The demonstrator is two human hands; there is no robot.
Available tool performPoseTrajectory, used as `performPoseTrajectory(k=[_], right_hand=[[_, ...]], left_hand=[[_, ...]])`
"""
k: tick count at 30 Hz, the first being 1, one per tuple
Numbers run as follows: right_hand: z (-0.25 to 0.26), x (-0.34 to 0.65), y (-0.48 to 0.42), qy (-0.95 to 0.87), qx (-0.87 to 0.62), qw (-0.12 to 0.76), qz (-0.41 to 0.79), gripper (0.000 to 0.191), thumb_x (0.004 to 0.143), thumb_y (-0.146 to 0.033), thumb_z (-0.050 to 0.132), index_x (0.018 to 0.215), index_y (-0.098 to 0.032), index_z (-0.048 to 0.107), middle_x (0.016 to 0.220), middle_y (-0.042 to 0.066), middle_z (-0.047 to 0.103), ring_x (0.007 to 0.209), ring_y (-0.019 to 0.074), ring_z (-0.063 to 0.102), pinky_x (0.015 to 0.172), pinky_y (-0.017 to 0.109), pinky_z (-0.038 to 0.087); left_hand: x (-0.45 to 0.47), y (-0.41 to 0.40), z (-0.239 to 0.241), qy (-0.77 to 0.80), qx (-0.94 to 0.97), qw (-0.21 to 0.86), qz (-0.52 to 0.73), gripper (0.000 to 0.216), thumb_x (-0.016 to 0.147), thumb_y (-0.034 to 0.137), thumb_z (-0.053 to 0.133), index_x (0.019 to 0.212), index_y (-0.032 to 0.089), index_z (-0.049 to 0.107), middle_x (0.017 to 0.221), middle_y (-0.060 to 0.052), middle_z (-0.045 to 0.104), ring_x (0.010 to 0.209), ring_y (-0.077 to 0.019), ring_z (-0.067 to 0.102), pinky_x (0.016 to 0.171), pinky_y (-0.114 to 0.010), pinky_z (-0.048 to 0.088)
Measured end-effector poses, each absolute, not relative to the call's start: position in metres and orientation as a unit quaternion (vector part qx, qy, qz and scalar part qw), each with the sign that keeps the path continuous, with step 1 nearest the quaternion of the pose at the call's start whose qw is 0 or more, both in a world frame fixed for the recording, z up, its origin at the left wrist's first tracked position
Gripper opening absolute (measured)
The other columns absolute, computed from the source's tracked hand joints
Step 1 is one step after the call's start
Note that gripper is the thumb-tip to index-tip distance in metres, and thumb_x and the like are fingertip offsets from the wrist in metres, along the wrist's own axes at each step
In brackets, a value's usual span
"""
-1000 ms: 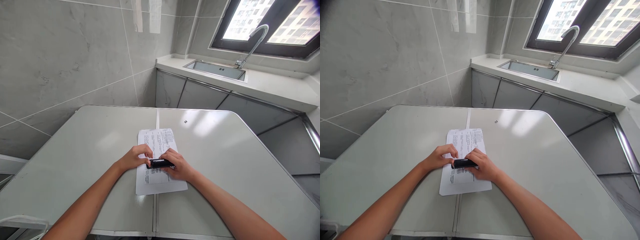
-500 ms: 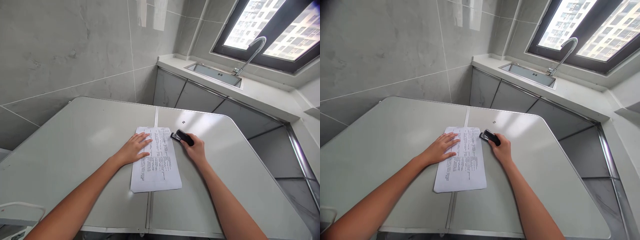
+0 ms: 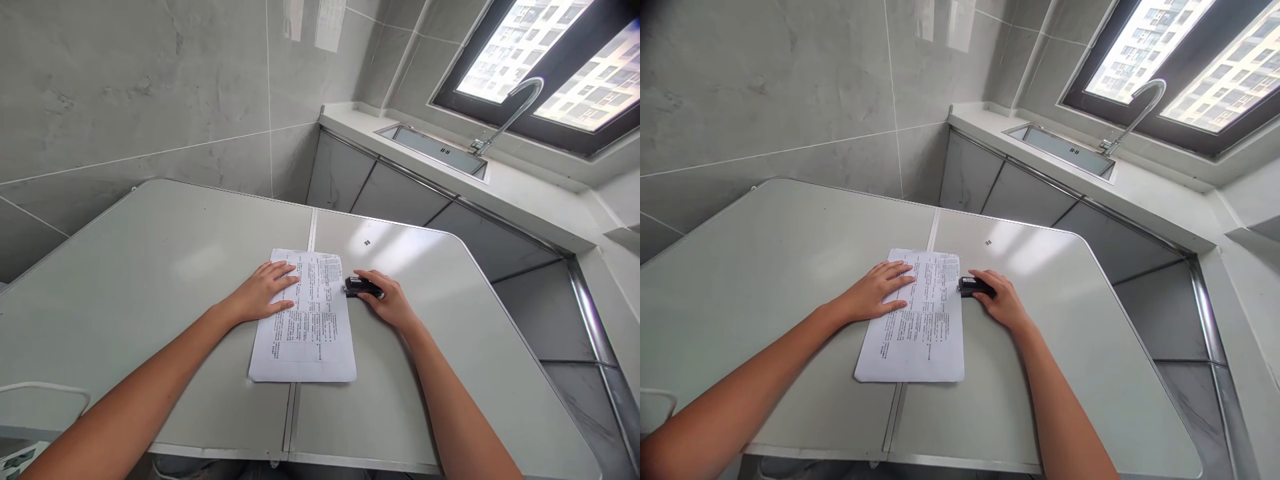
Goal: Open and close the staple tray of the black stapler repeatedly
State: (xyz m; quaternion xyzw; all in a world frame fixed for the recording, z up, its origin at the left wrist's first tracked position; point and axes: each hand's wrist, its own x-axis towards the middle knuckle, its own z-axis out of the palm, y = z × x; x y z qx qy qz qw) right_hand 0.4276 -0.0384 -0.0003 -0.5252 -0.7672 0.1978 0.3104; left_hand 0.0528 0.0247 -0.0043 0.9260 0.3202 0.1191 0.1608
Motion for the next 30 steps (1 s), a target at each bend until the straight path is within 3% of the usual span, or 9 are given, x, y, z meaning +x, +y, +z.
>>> performPoseTrajectory(k=[4,9,30], right_hand=[[-0.003,0.422,-0.037,-0.791,-0.518,0.308,0.110,0.051,0.101,-0.031,0.057,0.151,-0.038,0.050,0.123,0.006,0.068,0.106,0.0261,0.063,0.097,0.049,0.051],[-0.007,0.417,-0.037,-0.799,-0.516,0.303,0.067,0.046,0.105,-0.021,0.045,0.145,-0.041,0.058,0.123,0.006,0.067,0.104,0.0250,0.062,0.094,0.047,0.049],[-0.008,0.405,-0.035,-0.785,-0.553,0.276,0.052,0.052,0.101,-0.016,0.044,0.144,-0.042,0.060,0.121,0.006,0.064,0.103,0.0257,0.058,0.095,0.048,0.045]], left_hand=[[0.052,0.024,-0.001,0.314,0.926,0.165,0.132,0.054,0.092,0.052,0.066,0.141,0.030,0.061,0.156,-0.009,0.050,0.147,-0.0353,0.040,0.120,-0.057,0.032],[0.053,0.025,-0.001,0.312,0.927,0.162,0.132,0.053,0.092,0.052,0.066,0.140,0.029,0.061,0.155,-0.009,0.051,0.146,-0.0347,0.041,0.118,-0.056,0.034],[0.053,0.025,-0.003,0.314,0.920,0.181,0.146,0.054,0.090,0.053,0.068,0.139,0.032,0.062,0.154,-0.007,0.052,0.145,-0.0359,0.042,0.119,-0.056,0.033]])
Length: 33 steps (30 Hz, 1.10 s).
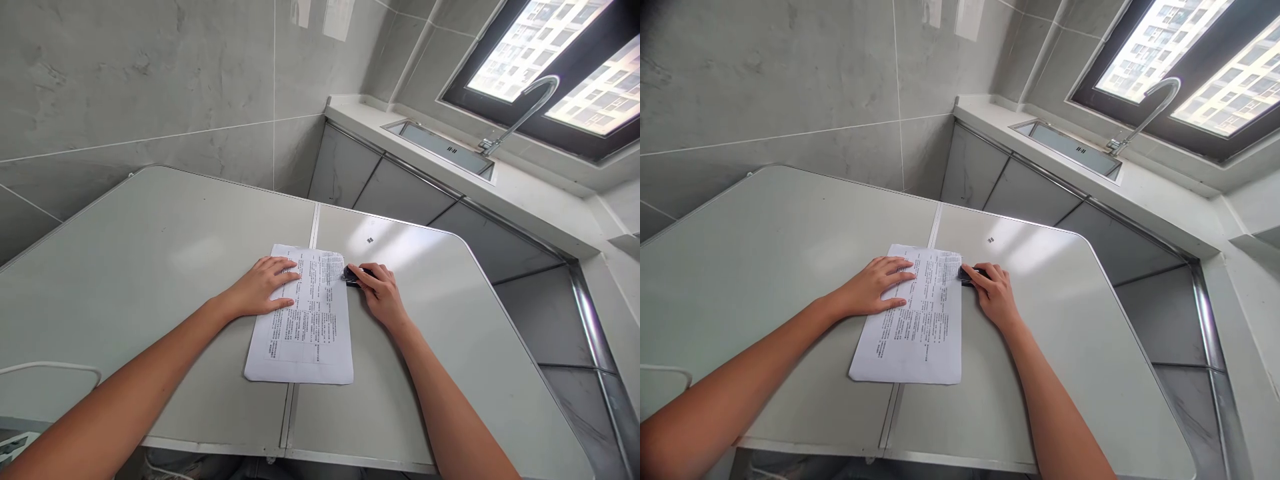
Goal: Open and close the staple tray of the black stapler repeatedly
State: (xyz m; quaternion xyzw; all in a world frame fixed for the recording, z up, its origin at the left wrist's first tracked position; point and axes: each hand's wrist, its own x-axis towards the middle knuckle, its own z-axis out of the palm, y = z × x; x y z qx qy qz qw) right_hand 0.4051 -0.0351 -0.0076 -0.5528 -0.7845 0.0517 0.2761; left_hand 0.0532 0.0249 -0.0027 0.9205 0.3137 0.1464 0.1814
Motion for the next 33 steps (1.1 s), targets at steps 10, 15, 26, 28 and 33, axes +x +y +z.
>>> performPoseTrajectory(k=[10,15,26,28,33], right_hand=[[-0.003,0.390,-0.040,-0.774,-0.588,0.235,0.009,0.062,0.093,-0.004,0.043,0.134,-0.043,0.068,0.119,0.006,0.065,0.104,0.0272,0.056,0.096,0.051,0.039],[-0.007,0.378,-0.040,-0.773,-0.587,0.235,-0.044,0.067,0.088,0.001,0.045,0.130,-0.044,0.070,0.114,0.005,0.067,0.107,0.0289,0.054,0.100,0.057,0.035],[-0.003,0.413,-0.039,-0.733,-0.625,0.267,0.019,0.058,0.093,-0.016,0.050,0.149,-0.030,0.051,0.115,0.010,0.067,0.103,0.0311,0.059,0.086,0.047,0.051],[-0.009,0.419,-0.036,-0.689,-0.665,0.287,-0.002,0.049,0.090,-0.019,0.053,0.139,-0.025,0.057,0.110,0.011,0.068,0.099,0.0325,0.059,0.083,0.048,0.051],[-0.003,0.405,-0.039,-0.618,-0.701,0.354,-0.049,0.035,0.092,-0.023,0.052,0.126,-0.021,0.059,0.112,0.014,0.067,0.101,0.0344,0.059,0.083,0.050,0.051]], left_hand=[[0.053,0.024,-0.002,0.313,0.921,0.181,0.142,0.053,0.091,0.053,0.066,0.139,0.032,0.062,0.154,-0.008,0.051,0.145,-0.0358,0.041,0.119,-0.056,0.032],[0.052,0.026,-0.003,0.315,0.920,0.181,0.145,0.053,0.090,0.053,0.067,0.138,0.032,0.063,0.153,-0.007,0.052,0.145,-0.0353,0.041,0.119,-0.055,0.033],[0.047,0.028,0.004,0.309,0.922,0.188,0.140,0.052,0.089,0.050,0.069,0.138,0.034,0.063,0.152,-0.007,0.054,0.143,-0.0350,0.044,0.117,-0.055,0.034],[0.044,0.029,0.005,0.310,0.922,0.190,0.137,0.052,0.088,0.050,0.070,0.137,0.034,0.064,0.151,-0.007,0.054,0.142,-0.0349,0.045,0.117,-0.055,0.034],[0.038,0.035,0.006,0.319,0.914,0.195,0.159,0.049,0.090,0.053,0.068,0.134,0.032,0.064,0.149,-0.007,0.055,0.138,-0.0328,0.048,0.116,-0.054,0.035]])
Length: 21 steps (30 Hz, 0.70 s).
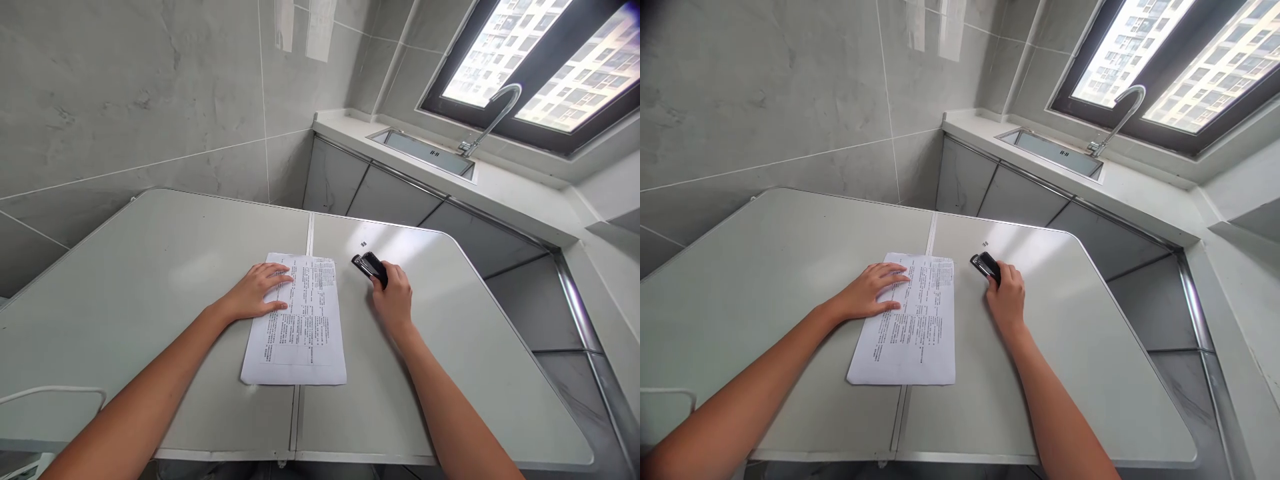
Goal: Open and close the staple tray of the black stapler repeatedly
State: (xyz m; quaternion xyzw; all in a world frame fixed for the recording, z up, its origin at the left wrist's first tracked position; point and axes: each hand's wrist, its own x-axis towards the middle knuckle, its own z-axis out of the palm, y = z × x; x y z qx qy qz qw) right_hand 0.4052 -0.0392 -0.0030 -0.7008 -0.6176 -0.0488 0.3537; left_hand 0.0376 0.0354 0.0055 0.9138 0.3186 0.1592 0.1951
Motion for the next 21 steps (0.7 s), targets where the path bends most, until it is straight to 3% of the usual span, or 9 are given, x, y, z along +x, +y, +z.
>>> performPoseTrajectory(k=[4,9,13,21], right_hand=[[0.018,0.346,-0.055,-0.636,-0.643,0.421,0.063,0.032,0.093,-0.026,0.057,0.125,-0.026,0.055,0.109,0.011,0.067,0.096,0.0303,0.063,0.081,0.045,0.053],[0.024,0.258,-0.073,-0.731,-0.550,0.342,0.215,0.033,0.087,-0.016,0.061,0.116,-0.029,0.054,0.107,0.006,0.065,0.097,0.0271,0.061,0.081,0.041,0.053],[0.016,0.234,-0.075,-0.754,-0.530,0.302,0.246,0.036,0.084,-0.010,0.060,0.114,-0.027,0.054,0.109,0.007,0.062,0.099,0.0272,0.056,0.082,0.042,0.051],[0.006,0.296,-0.099,-0.713,-0.556,0.336,0.262,0.037,0.086,-0.012,0.061,0.119,-0.028,0.055,0.109,0.006,0.063,0.101,0.0284,0.057,0.086,0.044,0.050]], left_hand=[[0.035,0.041,0.010,0.412,0.835,0.200,0.303,0.028,0.103,0.041,0.049,0.118,0.026,0.067,0.128,-0.008,0.065,0.121,-0.0260,0.058,0.109,-0.048,0.042],[0.031,0.047,0.014,0.512,0.710,0.194,0.444,0.028,0.104,0.033,0.042,0.091,0.021,0.065,0.098,-0.006,0.065,0.093,-0.0207,0.061,0.084,-0.035,0.050],[0.029,0.050,0.012,0.534,0.691,0.199,0.445,0.028,0.103,0.032,0.043,0.086,0.021,0.064,0.095,-0.005,0.064,0.090,-0.0195,0.060,0.080,-0.033,0.048],[0.028,0.054,0.004,0.538,0.679,0.228,0.445,0.028,0.102,0.033,0.044,0.084,0.022,0.063,0.095,-0.005,0.064,0.087,-0.0182,0.059,0.077,-0.032,0.046]])
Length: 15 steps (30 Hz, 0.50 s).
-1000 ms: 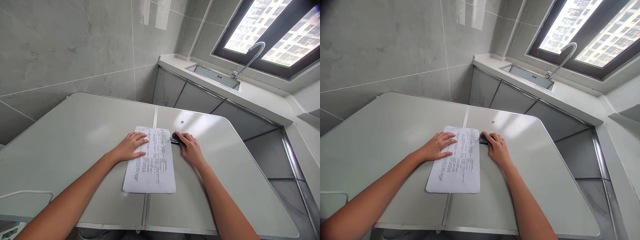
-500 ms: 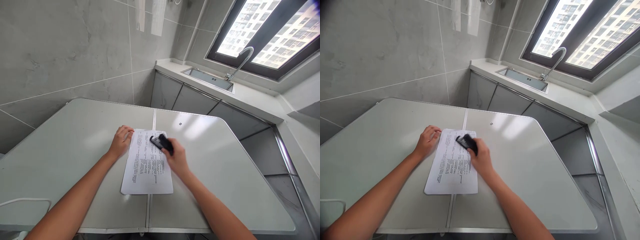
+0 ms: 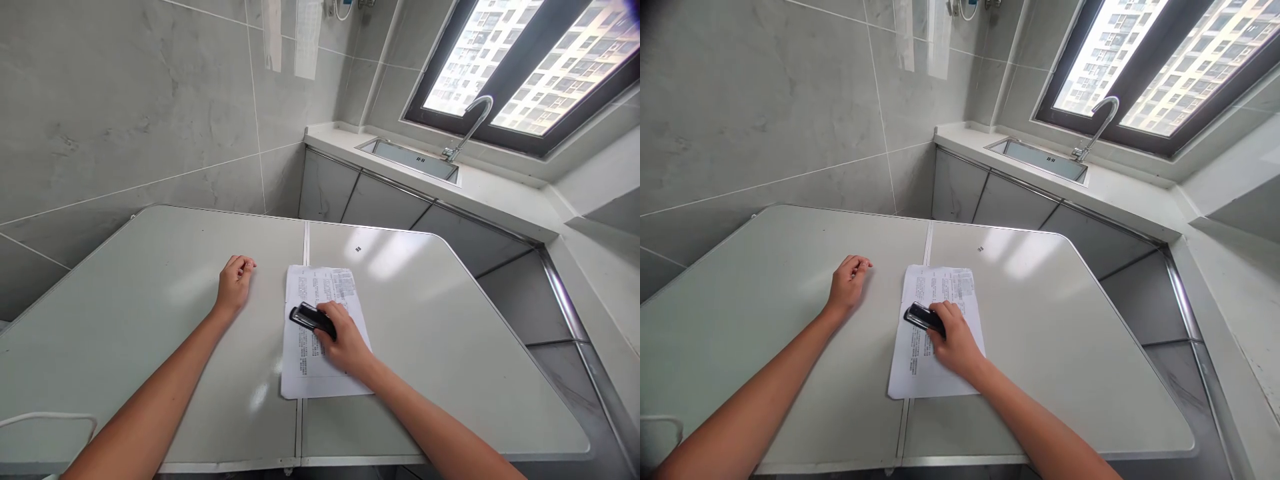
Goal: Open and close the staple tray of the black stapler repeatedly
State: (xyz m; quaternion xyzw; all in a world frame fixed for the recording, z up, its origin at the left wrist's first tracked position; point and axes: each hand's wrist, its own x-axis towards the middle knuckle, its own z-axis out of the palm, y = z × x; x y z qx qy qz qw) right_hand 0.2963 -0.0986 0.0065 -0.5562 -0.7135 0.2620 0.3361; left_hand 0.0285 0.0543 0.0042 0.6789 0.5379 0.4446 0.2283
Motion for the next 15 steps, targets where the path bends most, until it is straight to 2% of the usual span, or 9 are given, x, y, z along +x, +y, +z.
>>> performPoseTrajectory(k=[10,15], right_hand=[[0.002,0.397,-0.133,-0.653,-0.645,0.325,0.228,0.026,0.095,-0.033,0.060,0.120,-0.027,0.055,0.107,0.007,0.066,0.096,0.0274,0.064,0.083,0.043,0.054],[0.009,0.407,-0.140,-0.644,-0.657,0.299,0.254,0.032,0.096,-0.042,0.060,0.124,-0.027,0.054,0.112,0.007,0.066,0.100,0.0264,0.063,0.083,0.040,0.053]], left_hand=[[0.025,0.058,0.000,0.560,0.645,0.271,0.444,0.029,0.099,0.034,0.045,0.080,0.021,0.063,0.090,-0.005,0.062,0.077,-0.0168,0.053,0.071,-0.031,0.043],[0.027,0.057,0.000,0.571,0.630,0.283,0.443,0.029,0.098,0.034,0.046,0.079,0.021,0.063,0.091,-0.005,0.062,0.077,-0.0169,0.053,0.071,-0.030,0.042]])
